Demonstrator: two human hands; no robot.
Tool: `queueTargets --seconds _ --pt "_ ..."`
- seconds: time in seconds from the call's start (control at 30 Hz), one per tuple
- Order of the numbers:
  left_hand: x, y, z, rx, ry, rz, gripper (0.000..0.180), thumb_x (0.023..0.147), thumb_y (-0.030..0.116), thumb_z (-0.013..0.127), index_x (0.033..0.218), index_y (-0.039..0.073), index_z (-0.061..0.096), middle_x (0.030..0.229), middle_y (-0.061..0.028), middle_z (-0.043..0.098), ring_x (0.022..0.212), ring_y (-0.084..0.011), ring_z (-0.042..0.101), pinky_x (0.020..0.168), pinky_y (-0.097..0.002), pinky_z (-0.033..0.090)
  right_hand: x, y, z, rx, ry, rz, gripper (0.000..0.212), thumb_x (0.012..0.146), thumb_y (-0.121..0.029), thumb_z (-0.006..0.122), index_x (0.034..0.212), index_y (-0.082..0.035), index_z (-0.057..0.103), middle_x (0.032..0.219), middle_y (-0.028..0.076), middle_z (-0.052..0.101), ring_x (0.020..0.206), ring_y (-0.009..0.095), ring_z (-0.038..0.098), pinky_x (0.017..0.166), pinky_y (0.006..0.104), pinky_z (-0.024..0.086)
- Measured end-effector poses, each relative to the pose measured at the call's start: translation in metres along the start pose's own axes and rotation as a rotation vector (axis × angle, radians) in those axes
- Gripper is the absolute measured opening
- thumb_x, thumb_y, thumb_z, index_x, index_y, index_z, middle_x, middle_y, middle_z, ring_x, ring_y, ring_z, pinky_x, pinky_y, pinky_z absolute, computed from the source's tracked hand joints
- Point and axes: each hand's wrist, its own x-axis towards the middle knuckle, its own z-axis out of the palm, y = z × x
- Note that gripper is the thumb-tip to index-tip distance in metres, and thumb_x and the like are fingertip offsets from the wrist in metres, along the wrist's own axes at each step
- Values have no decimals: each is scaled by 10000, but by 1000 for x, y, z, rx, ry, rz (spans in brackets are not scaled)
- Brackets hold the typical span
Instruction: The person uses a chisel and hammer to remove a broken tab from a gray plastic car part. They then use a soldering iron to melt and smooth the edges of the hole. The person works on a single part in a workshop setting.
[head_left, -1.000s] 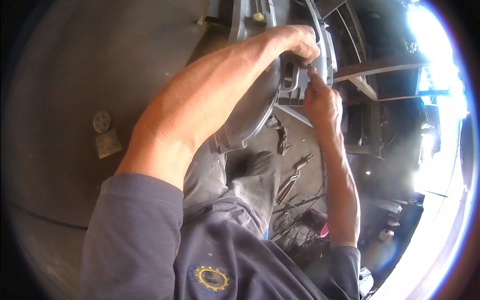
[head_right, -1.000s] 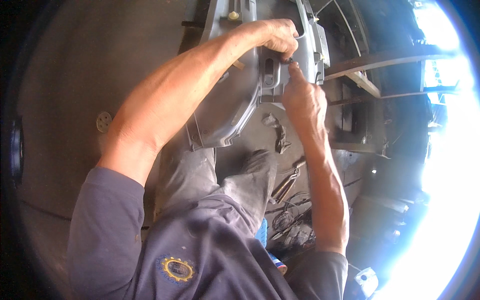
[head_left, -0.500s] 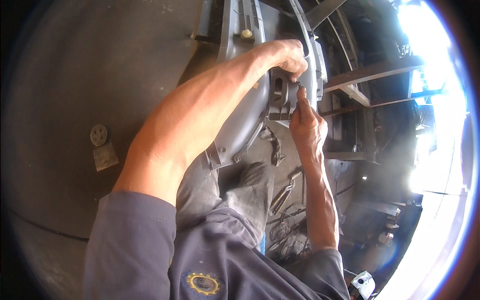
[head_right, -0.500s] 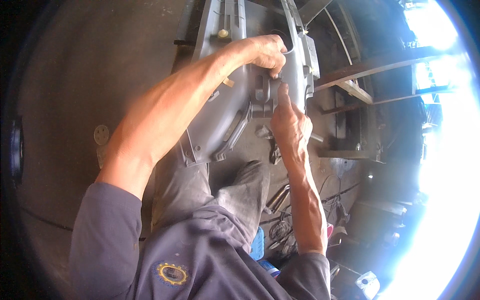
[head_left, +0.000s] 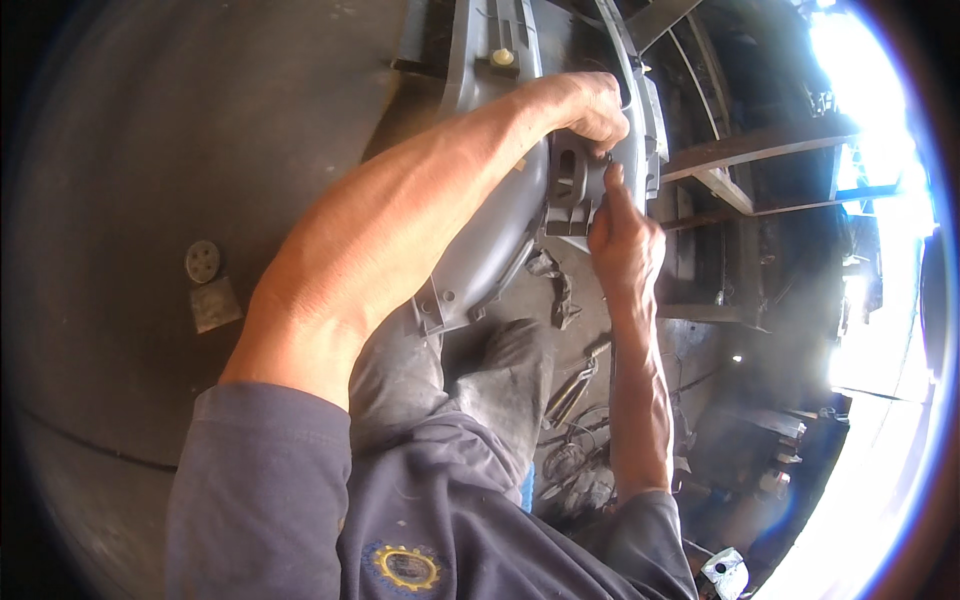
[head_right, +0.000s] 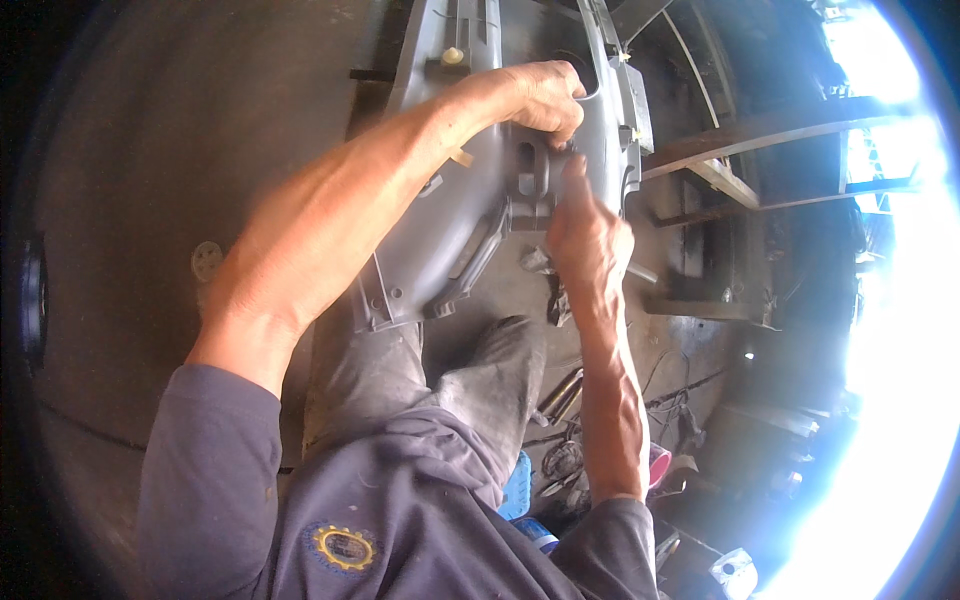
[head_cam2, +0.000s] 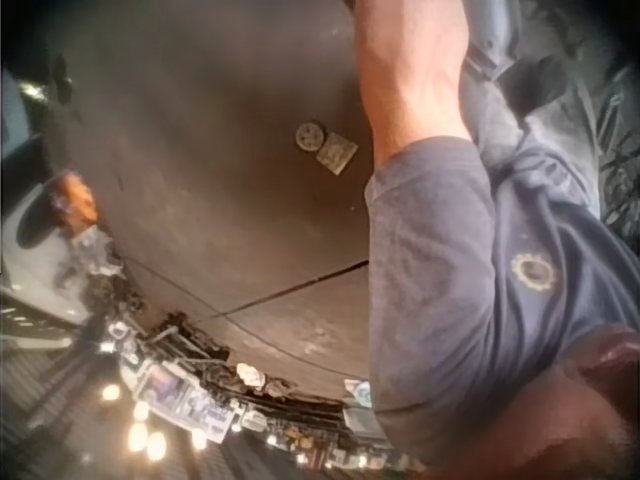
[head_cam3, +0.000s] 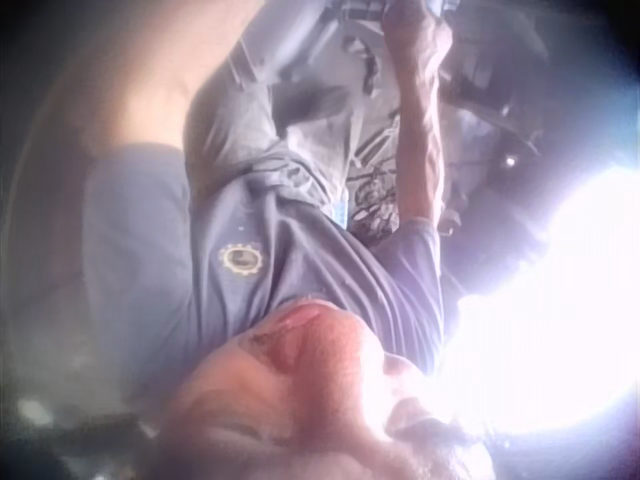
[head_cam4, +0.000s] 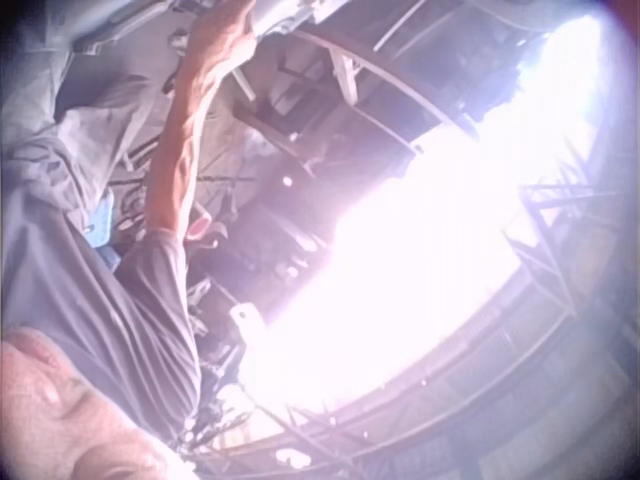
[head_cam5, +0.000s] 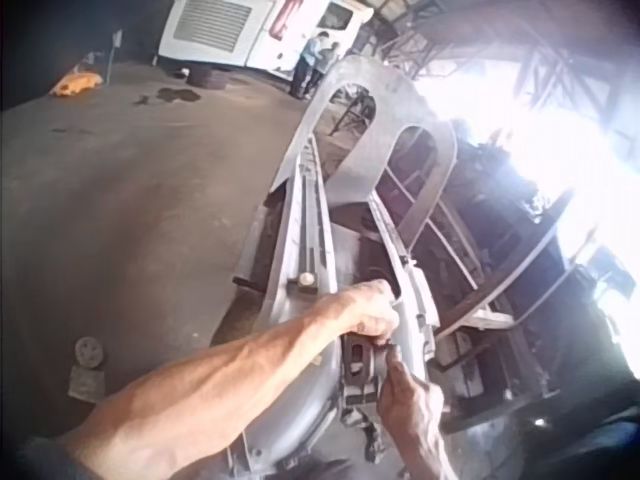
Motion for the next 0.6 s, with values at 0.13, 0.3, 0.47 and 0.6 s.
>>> queueTargets --seconds 0.13,0.3,0.47,0.6 --pt "0 -1 2 -11 7 -39 473 592 105 716 1040 -40 672 975 -185 694 908 -287 662 783 -370 512 1 -3 -2 36 51 -10 440 826 -32 560 1261 -99 575 793 174 668 652 353 664 565 427 520" --pt "-3 0 -1 -1 -1 -34 492 586 105 720 1054 -37 670 982 -196 689 908 -290 660 792 -367 509 3 -1 2 14 34 2 420 840 -45 546 1256 -98 574 795 169 668 661 358 664 568 437 518" --pt "-1 0 0 -22 -11 -96 707 586 102 725 1262 -39 577 1151 -224 652 1048 -300 636 884 -368 500 6 -1 2 -12 21 -11 418 840 -71 553 1256 -104 572 791 164 670 641 357 661 563 440 518" --pt "-5 5 -1 -24 -16 -109 739 596 112 723 1287 -73 538 1159 -229 648 1047 -307 640 873 -363 509 4 -2 0 6 11 19 409 845 -51 571 1249 -104 601 834 189 666 691 355 670 596 415 528"
